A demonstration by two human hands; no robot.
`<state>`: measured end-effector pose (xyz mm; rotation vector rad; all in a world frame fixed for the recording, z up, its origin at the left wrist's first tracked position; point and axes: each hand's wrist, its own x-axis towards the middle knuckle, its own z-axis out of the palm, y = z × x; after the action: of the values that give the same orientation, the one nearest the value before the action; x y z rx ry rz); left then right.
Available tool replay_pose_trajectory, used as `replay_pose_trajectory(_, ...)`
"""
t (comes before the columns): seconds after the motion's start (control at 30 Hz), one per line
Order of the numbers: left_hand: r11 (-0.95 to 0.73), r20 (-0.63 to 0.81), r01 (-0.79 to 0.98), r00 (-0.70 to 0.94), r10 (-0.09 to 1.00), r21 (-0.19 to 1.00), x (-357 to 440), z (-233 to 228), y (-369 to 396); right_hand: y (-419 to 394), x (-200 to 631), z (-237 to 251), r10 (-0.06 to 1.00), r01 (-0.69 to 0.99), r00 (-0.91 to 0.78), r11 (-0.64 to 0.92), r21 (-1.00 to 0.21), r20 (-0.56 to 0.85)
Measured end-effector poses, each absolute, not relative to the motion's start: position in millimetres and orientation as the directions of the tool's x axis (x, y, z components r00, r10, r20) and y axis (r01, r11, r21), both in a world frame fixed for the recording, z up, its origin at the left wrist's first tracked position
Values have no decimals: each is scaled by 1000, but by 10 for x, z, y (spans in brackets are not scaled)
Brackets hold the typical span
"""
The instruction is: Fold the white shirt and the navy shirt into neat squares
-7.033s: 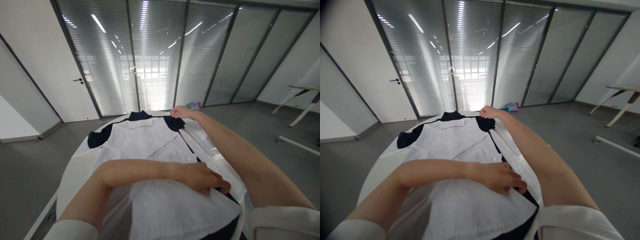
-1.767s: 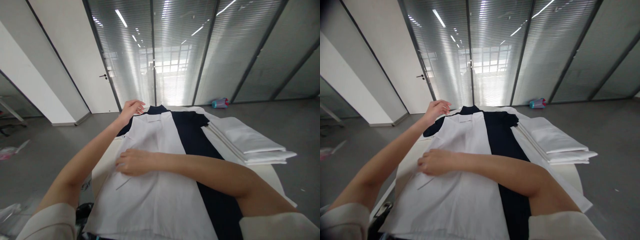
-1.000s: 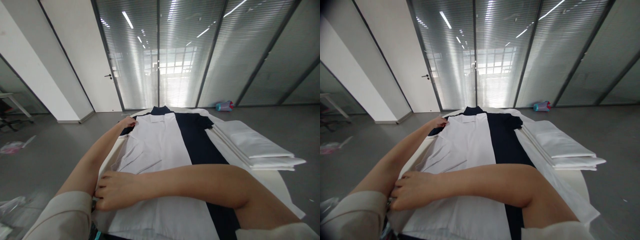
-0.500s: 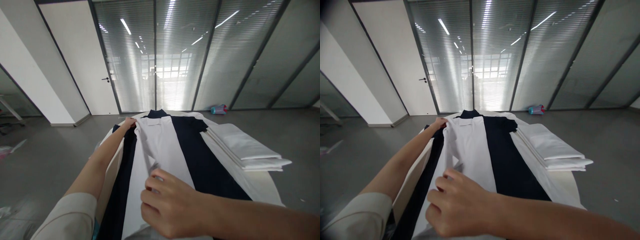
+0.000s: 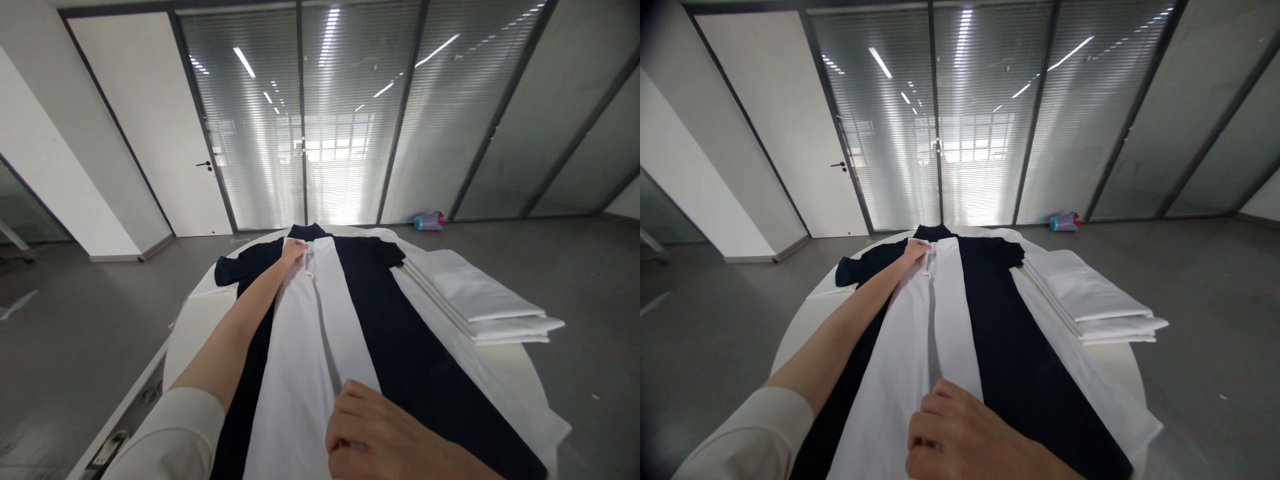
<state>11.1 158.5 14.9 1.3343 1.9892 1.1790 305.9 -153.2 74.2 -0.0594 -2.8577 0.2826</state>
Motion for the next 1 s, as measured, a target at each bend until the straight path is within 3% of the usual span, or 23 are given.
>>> replay_pose_trajectory(0.13, 184, 171, 660, -435, 884, 728, 217, 51, 1546, -1477, 3069, 714, 94, 56, -988, 957, -286, 121)
replay_pose_trajectory(0.27, 206, 224, 727, -447, 866, 655, 275, 59, 1538, -1469, 3082, 762, 97, 66, -993, 928, -365, 68)
replay_pose_trajectory(0.53, 177, 294, 770, -431, 853, 613, 297, 136, 1612, -1436, 3167, 835, 124, 70, -989, 875, -478, 82)
replay_pose_trajectory(0.7, 198, 268, 775, -428, 863, 601, 355, 59, 1619, -1357, 3258, 801, 180, 159, -983, 793, -588, -24)
replay_pose_trajectory(0.87, 200, 254, 783, -414, 874, 588, 377, 57, 1613, -1351, 3279, 713, 237, 242, -968, 772, -587, -87)
replay_pose_trajectory(1.0, 110, 270, 805, -319, 909, 583, 345, 151, 1580, -1363, 3283, 687, 200, 235, -972, 798, -556, -124)
